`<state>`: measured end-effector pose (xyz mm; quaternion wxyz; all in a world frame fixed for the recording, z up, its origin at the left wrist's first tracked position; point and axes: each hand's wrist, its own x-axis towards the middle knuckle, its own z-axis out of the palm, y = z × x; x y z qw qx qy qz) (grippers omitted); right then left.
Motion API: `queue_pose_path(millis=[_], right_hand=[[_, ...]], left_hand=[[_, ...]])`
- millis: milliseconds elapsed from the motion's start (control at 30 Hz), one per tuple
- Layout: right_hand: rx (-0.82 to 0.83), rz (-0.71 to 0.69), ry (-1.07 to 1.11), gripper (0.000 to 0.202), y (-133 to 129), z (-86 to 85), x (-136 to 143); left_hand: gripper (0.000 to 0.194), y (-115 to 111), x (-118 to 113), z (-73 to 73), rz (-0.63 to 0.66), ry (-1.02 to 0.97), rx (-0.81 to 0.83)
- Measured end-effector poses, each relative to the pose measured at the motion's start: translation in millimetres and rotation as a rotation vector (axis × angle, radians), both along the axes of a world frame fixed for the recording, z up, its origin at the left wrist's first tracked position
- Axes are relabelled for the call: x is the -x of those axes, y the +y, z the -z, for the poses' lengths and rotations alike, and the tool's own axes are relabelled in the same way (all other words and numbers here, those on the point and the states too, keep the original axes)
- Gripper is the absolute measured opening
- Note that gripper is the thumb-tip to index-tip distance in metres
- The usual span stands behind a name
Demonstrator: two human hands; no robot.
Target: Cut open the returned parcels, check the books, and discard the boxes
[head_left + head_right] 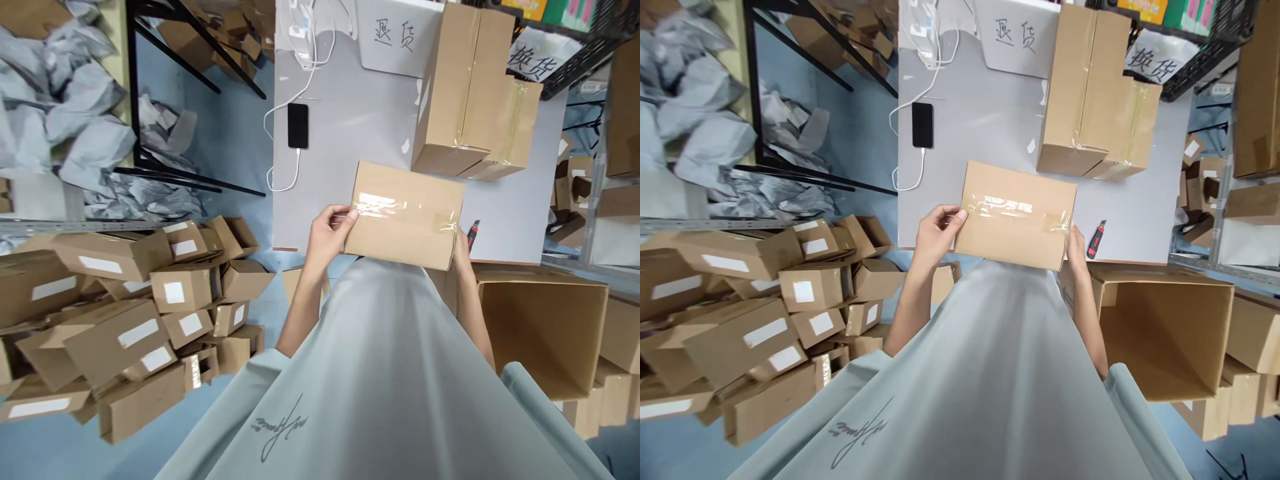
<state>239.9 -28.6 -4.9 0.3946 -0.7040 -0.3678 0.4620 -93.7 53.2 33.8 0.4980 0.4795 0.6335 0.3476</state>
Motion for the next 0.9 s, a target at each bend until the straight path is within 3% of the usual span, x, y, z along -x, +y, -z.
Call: queue_pose_path(millis=[167,300,433,567,633,733,900], right_hand=[[-0.112,0.055,-0.005,0.072,0,-47.0,6],[-0.094,0.085,-0.033,0.071,-2,-61.2,-5],[-0.093,0.133,-0.141,0.069,-15,-60.5,-33],[-0.068,0.287,-0.312,0.07,-31,-54.4,-67],[-0.082,0.351,-0.414,0.071,-36,-49.5,-85],[-0.106,0.39,-0.559,0.069,-39,-42.6,-110],[-0.07,0.34,-0.641,0.059,-41,-34.5,-138]], left_hand=[[0.07,-6,-1,3.1,-0.01,-0.052,-0.009],[0.072,-10,-4,14.4,0.004,-0.139,-0.019],[0.059,-2,-9,52.5,-0.023,-0.17,0.059],[0.037,12,-24,102.3,-0.101,-0.152,0.393],[0.032,14,-37,119.7,-0.094,-0.167,0.5],[0.035,12,-58,131.2,-0.025,-0.25,0.562],[0.045,4,-65,124.2,0.028,-0.394,0.535]])
